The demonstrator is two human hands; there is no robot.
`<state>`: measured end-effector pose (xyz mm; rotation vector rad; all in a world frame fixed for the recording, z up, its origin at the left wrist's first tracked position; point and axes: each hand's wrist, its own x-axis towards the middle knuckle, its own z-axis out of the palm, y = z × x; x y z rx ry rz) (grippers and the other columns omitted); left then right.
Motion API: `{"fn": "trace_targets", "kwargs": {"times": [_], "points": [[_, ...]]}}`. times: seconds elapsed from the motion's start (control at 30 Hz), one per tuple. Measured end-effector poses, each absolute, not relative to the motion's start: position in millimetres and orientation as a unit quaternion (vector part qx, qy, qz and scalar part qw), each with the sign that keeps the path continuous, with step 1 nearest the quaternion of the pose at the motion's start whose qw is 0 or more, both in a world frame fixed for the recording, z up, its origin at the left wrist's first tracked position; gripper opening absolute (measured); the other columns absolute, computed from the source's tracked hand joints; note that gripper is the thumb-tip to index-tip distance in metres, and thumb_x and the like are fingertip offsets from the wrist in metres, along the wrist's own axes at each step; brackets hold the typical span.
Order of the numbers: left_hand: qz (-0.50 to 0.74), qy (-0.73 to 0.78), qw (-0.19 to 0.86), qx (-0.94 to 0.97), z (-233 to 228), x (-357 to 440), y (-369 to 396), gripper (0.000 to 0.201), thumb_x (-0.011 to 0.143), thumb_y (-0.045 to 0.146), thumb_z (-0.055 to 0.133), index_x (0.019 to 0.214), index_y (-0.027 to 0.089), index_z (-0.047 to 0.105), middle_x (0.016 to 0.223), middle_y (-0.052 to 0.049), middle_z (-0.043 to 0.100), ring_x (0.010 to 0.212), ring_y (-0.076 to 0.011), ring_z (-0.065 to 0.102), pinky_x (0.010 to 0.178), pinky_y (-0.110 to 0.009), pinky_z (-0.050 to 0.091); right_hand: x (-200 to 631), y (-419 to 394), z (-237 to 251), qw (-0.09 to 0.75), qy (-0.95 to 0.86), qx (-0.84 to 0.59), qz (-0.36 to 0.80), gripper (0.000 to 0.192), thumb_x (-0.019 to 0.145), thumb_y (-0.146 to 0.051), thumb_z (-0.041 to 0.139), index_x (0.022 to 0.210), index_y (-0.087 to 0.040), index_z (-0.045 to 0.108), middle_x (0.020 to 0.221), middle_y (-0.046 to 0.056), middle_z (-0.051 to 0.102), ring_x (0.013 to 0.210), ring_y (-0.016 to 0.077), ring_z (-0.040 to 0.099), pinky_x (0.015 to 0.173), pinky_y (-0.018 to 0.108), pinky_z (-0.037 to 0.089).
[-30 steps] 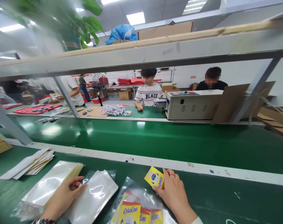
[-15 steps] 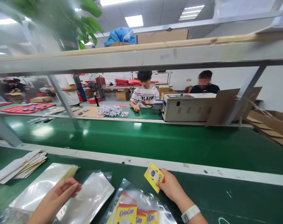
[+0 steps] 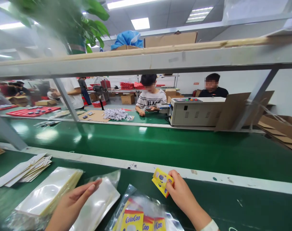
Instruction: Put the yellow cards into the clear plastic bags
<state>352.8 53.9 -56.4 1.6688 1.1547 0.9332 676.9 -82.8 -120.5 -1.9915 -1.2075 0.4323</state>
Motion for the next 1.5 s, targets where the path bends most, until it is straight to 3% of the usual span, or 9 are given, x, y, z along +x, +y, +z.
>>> {"fn": "trace_targets", "kwargs": {"times": [0.1,0.27,0.5,0.7,0.77,0.93,1.2,1.5], "points": [[0.363,0.437,0.439,0.696,-49.2,363.4,39.3,0.029,0.066,0.052,0.074,0.076,0.026,0.082,0.089,-0.006,0.082,0.089,-0.0303,0.076,0.085,-0.038,0.06,660.6,-81.8,-106.8,0.441,-0.48,-0.731,0.201,0.011,0.084,-0.027,0.052,0.091,-0.023,0.045,0.076,-0.001,0.06,0.063,0.0165,0.061,0.053,0.027,0.049],[0.386,0.417,0.471,0.674,-49.7,381.6,18.3,0.025,0.067,0.049,0.075,0.072,0.025,0.081,0.08,-0.006,0.082,0.075,-0.0258,0.077,0.074,-0.032,0.063,628.0,-82.8,-74.5,0.692,-0.411,-0.549,0.225,0.032,0.079,-0.036,0.072,0.1,-0.024,0.052,0.084,0.003,0.067,0.075,0.0194,0.068,0.057,0.028,0.056],[0.4,0.383,0.487,0.675,-55.5,389.0,11.1,0.028,0.062,0.049,0.081,0.078,0.025,0.081,0.083,-0.006,0.082,0.079,-0.0266,0.077,0.077,-0.033,0.063,598.4,-83.2,-51.0,0.741,-0.464,-0.475,0.103,0.008,0.086,-0.028,0.068,0.092,-0.026,0.064,0.086,0.004,0.074,0.08,0.0189,0.073,0.069,0.027,0.063],[0.401,0.387,0.488,0.672,-56.4,387.8,10.5,0.033,0.061,0.051,0.08,0.079,0.024,0.081,0.083,-0.007,0.082,0.078,-0.0267,0.077,0.077,-0.034,0.063,596.1,-81.5,-44.2,0.765,-0.479,-0.427,0.05,0.01,0.089,-0.019,0.064,0.097,-0.026,0.062,0.087,0.005,0.074,0.082,0.0196,0.074,0.07,0.029,0.064],[0.403,0.383,0.492,0.67,-56.1,387.4,9.6,0.033,0.06,0.051,0.081,0.078,0.024,0.081,0.081,-0.007,0.082,0.076,-0.026,0.077,0.077,-0.034,0.063,597.9,-81.4,-43.5,0.744,-0.515,-0.423,0.042,0.018,0.09,-0.012,0.059,0.1,-0.027,0.061,0.089,0.005,0.074,0.084,0.0194,0.073,0.072,0.03,0.063],[0.406,0.377,0.49,0.673,-55.6,386.2,6.5,0.032,0.061,0.051,0.08,0.077,0.024,0.081,0.081,-0.007,0.082,0.075,-0.0254,0.076,0.077,-0.033,0.063,602.1,-82.9,-40.2,0.596,-0.692,-0.408,-0.009,0.042,0.084,0.003,0.045,0.111,-0.028,0.056,0.097,0.005,0.069,0.086,0.0186,0.068,0.073,0.033,0.059],[0.345,0.371,0.498,0.704,-60.3,376.0,13.9,0.028,0.067,0.046,0.078,0.084,0.025,0.081,0.09,-0.009,0.082,0.08,-0.0261,0.077,0.079,-0.034,0.062,613.4,-87.6,-40.4,0.533,-0.741,-0.409,0.007,0.046,0.085,0.001,0.043,0.116,-0.031,0.052,0.097,0.005,0.058,0.085,0.0188,0.063,0.072,0.035,0.057],[0.399,0.366,0.489,0.684,-51.4,383.0,3.8,0.013,0.063,0.032,0.081,0.076,0.028,0.081,0.08,-0.004,0.082,0.076,-0.0227,0.076,0.074,-0.028,0.062,607.5,-86.4,-25.6,0.464,-0.782,-0.415,0.009,0.04,0.083,0.001,0.043,0.108,-0.028,0.055,0.095,0.004,0.062,0.082,0.016,0.062,0.07,0.029,0.056]]}}
